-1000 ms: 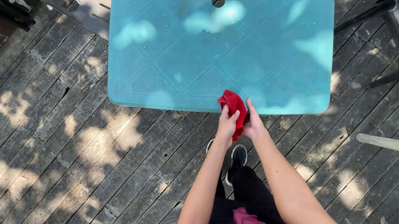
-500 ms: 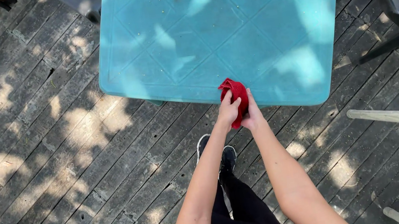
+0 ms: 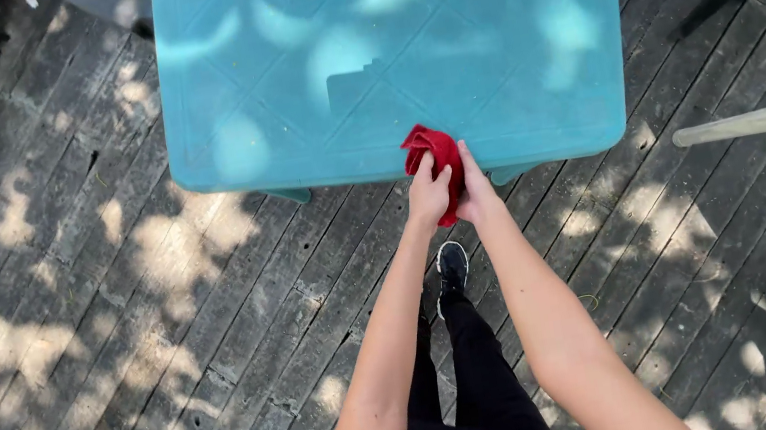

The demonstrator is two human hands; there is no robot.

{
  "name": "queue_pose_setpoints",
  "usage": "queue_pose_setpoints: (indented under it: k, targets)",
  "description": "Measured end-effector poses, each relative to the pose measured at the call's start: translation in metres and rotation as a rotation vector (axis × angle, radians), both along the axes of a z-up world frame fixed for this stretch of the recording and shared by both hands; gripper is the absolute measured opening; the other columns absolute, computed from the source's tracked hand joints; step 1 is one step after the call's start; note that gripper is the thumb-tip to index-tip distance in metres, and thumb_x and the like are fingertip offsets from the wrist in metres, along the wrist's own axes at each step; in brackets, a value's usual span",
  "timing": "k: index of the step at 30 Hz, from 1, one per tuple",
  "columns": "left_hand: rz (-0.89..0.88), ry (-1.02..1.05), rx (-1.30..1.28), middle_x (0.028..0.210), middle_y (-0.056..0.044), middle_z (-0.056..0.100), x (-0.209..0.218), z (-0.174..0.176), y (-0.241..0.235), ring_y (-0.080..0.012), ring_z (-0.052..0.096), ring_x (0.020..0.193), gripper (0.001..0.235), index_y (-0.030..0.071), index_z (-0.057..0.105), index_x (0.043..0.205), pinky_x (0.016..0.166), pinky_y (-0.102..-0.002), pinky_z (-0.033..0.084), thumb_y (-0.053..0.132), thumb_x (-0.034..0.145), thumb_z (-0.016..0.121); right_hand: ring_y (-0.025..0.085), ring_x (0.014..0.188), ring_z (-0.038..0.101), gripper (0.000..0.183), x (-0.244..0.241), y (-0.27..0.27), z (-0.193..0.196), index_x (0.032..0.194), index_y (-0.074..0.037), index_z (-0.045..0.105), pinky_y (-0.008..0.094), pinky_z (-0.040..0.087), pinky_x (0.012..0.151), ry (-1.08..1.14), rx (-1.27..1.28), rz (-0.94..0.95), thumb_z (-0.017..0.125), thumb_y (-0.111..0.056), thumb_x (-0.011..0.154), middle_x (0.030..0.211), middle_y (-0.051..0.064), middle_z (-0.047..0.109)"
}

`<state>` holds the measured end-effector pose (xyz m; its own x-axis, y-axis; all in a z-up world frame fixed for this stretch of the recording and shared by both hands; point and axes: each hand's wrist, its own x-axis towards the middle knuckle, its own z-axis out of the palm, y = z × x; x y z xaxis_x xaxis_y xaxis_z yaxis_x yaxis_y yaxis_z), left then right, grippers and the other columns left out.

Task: Wiping down plastic tables and chairs with a wet cloth in an outdoor dining area.

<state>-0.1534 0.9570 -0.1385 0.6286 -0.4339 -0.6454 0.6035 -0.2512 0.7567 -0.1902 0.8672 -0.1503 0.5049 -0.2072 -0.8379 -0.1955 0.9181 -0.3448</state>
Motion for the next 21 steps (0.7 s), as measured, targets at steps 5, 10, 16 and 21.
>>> queue_pose_setpoints:
  k: [5,10,16,21]
  targets:
    - [-0.085,-0.054,0.019,0.159,-0.008,0.041,-0.033,0.000,0.007,-0.0288,0.038,0.147,0.056,0.023,0.034,0.160,0.120,-0.047,0.034,0.022,0.107,0.052,0.030,0.147,0.043,0.086,-0.022,0.000,-0.010,0.142,-0.012,0.057,0.052,0.030,0.123,-0.009,-0.005,-0.046,0.081,-0.066,0.080,0.154,0.015,0.050]
    - [-0.058,-0.086,0.037,0.159,-0.009,0.042,-0.051,-0.012,0.007,-0.0294,0.039,0.147,0.055,0.023,0.036,0.159,0.119,-0.047,0.034,0.022,0.107,0.052,0.028,0.143,0.048,0.081,-0.040,0.003,-0.019,0.139,-0.012,0.060,0.049,0.035,0.121,-0.046,-0.014,-0.015,0.081,-0.064,0.081,0.152,0.014,0.052]
    - [0.008,-0.109,0.084,0.158,-0.009,0.044,-0.089,-0.026,0.014,-0.0300,0.039,0.146,0.054,0.023,0.038,0.159,0.119,-0.048,0.034,0.023,0.107,0.052,0.028,0.136,0.054,0.076,-0.075,0.008,-0.037,0.136,-0.011,0.063,0.047,0.041,0.117,-0.081,-0.034,-0.027,0.080,-0.064,0.084,0.144,0.013,0.059]
    - [-0.015,-0.128,0.114,0.157,-0.010,0.045,-0.133,-0.026,0.020,-0.0307,0.040,0.146,0.053,0.023,0.040,0.158,0.119,-0.048,0.035,0.023,0.107,0.051,0.029,0.137,0.052,0.080,-0.119,0.018,-0.019,0.138,-0.009,0.060,0.050,0.039,0.118,-0.017,-0.073,-0.032,0.082,-0.062,0.083,0.147,0.014,0.056]
